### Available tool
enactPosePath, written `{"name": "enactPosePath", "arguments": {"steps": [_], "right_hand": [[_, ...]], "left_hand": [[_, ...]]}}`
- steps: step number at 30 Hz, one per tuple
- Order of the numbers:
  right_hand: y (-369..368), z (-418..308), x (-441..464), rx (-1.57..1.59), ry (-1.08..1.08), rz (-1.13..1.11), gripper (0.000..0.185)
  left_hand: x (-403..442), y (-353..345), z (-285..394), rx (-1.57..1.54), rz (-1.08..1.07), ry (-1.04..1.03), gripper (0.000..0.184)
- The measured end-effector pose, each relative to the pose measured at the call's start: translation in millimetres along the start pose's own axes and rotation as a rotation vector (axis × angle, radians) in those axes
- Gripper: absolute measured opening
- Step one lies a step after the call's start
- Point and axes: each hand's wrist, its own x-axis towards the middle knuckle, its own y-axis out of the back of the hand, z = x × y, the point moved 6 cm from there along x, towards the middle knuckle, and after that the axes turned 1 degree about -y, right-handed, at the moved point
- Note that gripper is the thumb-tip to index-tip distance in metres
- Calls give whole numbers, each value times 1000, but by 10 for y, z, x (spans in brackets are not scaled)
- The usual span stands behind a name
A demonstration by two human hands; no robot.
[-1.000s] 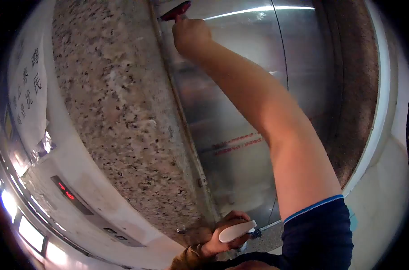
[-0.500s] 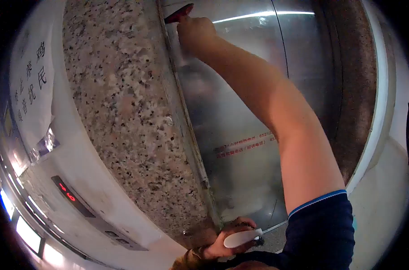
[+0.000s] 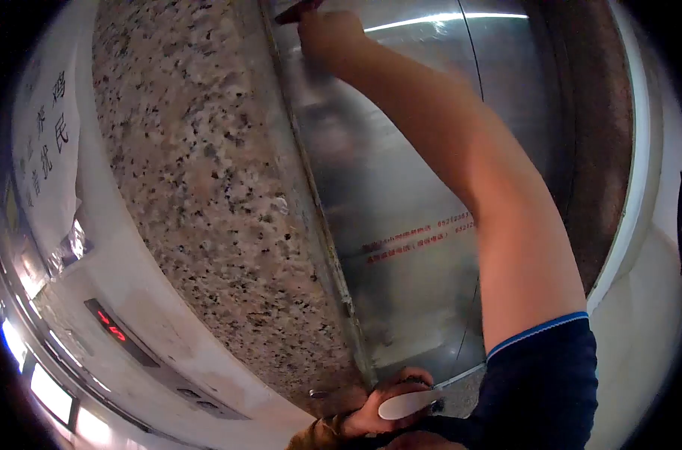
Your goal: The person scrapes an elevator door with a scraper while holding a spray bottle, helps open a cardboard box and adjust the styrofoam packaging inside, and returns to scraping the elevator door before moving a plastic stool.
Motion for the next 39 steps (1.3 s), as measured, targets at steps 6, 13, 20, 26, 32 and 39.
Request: {"name": "enactPosePath", "arguments": {"steps": [6, 13, 20, 26, 32, 39], "right_hand": [[209, -16, -73, 89, 74, 242, 33], [-216, -35, -58, 41, -103, 26, 34], [-118, -149, 511, -15, -123, -127, 64], [318, 20, 803, 79, -163, 70, 66], [136, 40, 568, 99, -104, -165, 51], [141, -154, 158, -3, -30, -150, 40]], "left_hand": [[73, -59, 49, -20, -55, -11, 49], [111, 61, -96, -61, 7, 54, 42], [34, 247, -6, -82, 43, -16, 44], [44, -33, 283, 10, 139, -43, 45], [-10, -68, 200, 46, 162, 22, 40], [10, 5, 48, 134, 50, 16, 40]]}}
